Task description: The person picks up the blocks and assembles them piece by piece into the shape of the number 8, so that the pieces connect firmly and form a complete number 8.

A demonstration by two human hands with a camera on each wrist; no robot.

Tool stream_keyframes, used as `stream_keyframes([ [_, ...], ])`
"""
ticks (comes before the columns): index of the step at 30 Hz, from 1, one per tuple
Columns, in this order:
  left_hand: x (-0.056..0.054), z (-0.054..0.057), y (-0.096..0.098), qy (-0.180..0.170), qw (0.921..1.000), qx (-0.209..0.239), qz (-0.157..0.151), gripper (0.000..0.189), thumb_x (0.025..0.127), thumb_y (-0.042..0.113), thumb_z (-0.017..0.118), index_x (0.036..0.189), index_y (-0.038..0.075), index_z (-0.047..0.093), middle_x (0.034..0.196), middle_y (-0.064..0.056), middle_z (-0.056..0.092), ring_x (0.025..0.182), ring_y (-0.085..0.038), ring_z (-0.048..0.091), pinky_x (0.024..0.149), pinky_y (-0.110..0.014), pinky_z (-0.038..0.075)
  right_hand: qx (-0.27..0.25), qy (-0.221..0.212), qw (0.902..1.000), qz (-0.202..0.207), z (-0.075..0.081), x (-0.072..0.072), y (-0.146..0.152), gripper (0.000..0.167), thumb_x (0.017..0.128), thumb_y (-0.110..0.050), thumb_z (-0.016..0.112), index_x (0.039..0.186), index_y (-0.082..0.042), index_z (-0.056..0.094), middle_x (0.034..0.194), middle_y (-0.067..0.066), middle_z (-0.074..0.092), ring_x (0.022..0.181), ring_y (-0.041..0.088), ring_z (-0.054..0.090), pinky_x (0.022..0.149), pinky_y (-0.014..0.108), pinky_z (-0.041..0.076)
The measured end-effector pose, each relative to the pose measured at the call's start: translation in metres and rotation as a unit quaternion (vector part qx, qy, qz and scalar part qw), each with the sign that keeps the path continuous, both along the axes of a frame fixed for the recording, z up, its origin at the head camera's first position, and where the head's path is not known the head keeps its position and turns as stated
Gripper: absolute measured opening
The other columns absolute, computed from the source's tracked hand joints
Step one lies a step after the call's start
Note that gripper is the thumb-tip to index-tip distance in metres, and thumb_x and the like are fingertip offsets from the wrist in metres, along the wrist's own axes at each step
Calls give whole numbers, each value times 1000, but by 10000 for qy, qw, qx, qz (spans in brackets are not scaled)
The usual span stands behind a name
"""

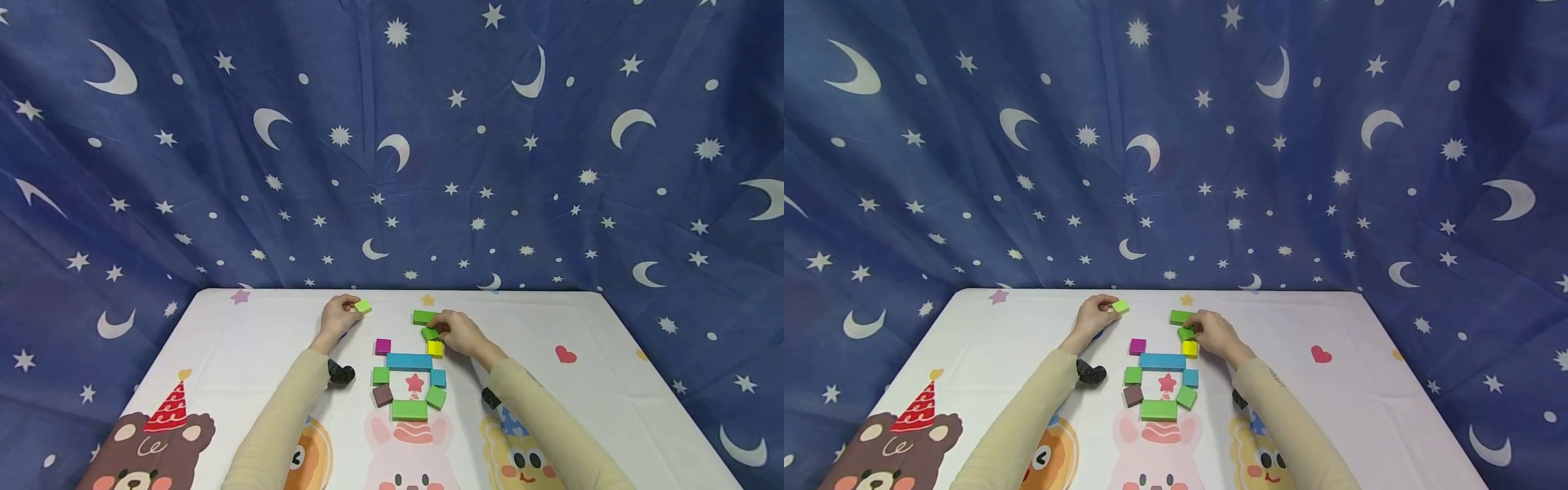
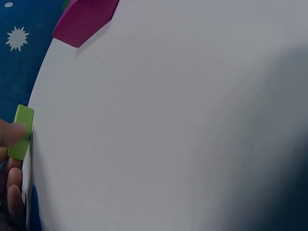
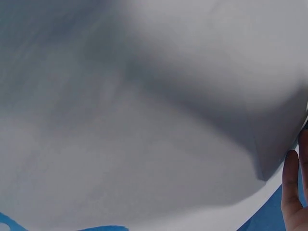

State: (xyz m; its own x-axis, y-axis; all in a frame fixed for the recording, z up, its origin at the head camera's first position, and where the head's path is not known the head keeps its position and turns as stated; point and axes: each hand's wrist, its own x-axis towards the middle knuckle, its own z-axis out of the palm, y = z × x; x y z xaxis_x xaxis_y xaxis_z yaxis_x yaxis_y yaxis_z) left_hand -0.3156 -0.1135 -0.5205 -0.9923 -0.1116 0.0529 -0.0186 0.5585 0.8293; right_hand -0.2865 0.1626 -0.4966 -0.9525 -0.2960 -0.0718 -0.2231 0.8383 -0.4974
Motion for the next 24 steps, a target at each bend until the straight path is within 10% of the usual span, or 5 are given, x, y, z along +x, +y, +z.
stream_keyframes([
  [24, 11, 6, -3, -145, 9988, 469, -74, 35, 77, 3, 71, 111, 2, 69, 108, -16, 61, 91, -24, 61, 78, -30, 51, -94, 40, 9999, -89, 1, 3, 0, 35, 81, 10, 61, 103, -14, 74, 87, 0, 62, 80, 16, 51, 81, 33, 47],
])
